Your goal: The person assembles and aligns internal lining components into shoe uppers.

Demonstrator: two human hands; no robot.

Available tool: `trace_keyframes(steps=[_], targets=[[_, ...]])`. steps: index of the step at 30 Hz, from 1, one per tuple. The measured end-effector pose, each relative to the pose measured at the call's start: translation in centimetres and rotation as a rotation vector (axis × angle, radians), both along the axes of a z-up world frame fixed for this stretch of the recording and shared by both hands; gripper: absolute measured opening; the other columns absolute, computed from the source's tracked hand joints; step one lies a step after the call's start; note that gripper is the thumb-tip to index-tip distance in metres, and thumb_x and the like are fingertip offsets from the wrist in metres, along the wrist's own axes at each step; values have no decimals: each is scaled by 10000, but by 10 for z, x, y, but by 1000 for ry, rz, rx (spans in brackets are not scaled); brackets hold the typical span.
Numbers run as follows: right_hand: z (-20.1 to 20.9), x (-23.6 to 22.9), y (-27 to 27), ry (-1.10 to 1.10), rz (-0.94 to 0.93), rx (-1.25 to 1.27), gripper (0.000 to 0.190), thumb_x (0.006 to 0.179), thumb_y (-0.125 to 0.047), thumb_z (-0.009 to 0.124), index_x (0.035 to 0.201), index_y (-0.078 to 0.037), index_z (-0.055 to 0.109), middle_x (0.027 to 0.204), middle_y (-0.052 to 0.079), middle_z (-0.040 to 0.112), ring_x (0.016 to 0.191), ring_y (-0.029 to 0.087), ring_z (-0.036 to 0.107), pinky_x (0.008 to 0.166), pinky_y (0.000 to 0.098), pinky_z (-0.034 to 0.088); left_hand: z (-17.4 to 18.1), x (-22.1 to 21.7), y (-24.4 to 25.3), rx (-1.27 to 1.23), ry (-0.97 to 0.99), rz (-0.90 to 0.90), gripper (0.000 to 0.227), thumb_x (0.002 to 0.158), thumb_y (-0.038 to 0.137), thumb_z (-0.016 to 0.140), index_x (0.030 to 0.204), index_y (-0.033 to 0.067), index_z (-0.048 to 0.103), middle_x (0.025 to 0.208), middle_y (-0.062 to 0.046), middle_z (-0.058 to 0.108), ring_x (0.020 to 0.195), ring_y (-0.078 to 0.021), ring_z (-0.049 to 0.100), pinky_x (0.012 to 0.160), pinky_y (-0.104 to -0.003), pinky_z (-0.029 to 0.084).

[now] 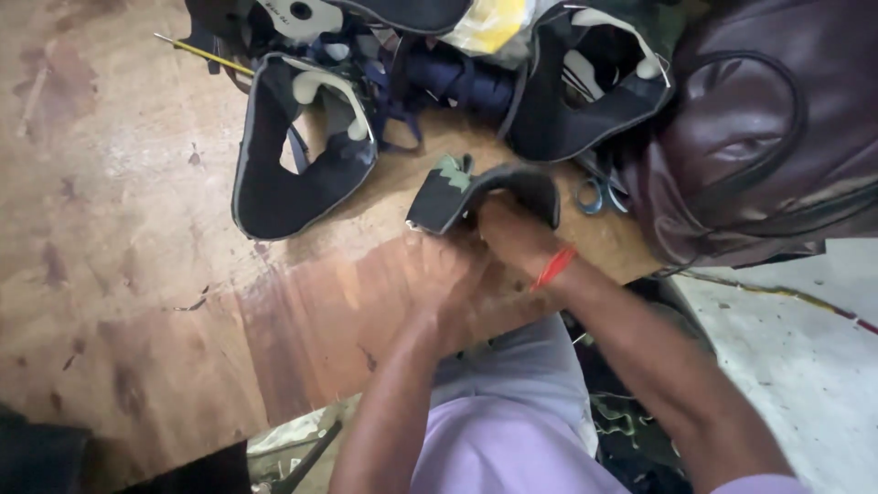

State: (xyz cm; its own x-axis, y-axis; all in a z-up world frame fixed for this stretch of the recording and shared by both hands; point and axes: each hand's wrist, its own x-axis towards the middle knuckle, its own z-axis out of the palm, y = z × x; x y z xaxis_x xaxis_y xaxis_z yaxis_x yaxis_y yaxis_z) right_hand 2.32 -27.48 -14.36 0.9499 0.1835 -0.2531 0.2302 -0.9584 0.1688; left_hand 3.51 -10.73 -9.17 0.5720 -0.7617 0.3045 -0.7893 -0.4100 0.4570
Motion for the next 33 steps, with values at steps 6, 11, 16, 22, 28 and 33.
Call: trace_keyframes(steps=[6,11,16,22,28,33], targets=[[-3,-8,18,-425,-324,916,346,1032,-135,383,1287,-5,577,1342,234,600,1286,397,546,1169,472,378,8,26,19,-17,18,-35,683,874,461,663,1428,73,565,1433,-199,556,1315,-396,499,1062,-579,365],[-2,-12,11,-535,-171,509,397,1102,-155,367,1422,35,507,1451,256,553,1381,396,482,1219,492,297,16,43,20,-45,25,-99,715,853,476,689,1433,77,561,1437,-198,558,1318,-396,495,1064,-565,371],[35,-9,14,151,-821,1257,406,1107,-202,380,1308,73,602,1209,305,637,1206,432,608,1141,493,441,21,50,28,-67,41,-129,748,833,491,714,1438,80,557,1442,-198,559,1321,-397,490,1066,-552,377],[48,-4,10,-425,-37,635,373,817,-29,580,1177,32,656,1298,275,629,1237,429,571,1096,492,407,12,64,27,-3,95,-101,695,826,421,704,1410,70,568,1384,-205,584,1277,-396,520,1036,-535,405],[71,-4,13,-92,-319,641,342,835,-107,606,1151,10,661,1207,244,656,1166,420,591,980,485,485,-23,90,12,103,145,-113,572,829,271,664,1350,47,591,1264,-218,633,1186,-394,582,974,-511,456],[60,-40,34,-482,52,457,528,640,-270,657,1092,1,684,1132,231,706,1093,421,644,915,528,498,-68,97,16,203,240,-103,484,831,145,630,1300,27,610,1164,-230,674,1110,-393,635,923,-492,498]])
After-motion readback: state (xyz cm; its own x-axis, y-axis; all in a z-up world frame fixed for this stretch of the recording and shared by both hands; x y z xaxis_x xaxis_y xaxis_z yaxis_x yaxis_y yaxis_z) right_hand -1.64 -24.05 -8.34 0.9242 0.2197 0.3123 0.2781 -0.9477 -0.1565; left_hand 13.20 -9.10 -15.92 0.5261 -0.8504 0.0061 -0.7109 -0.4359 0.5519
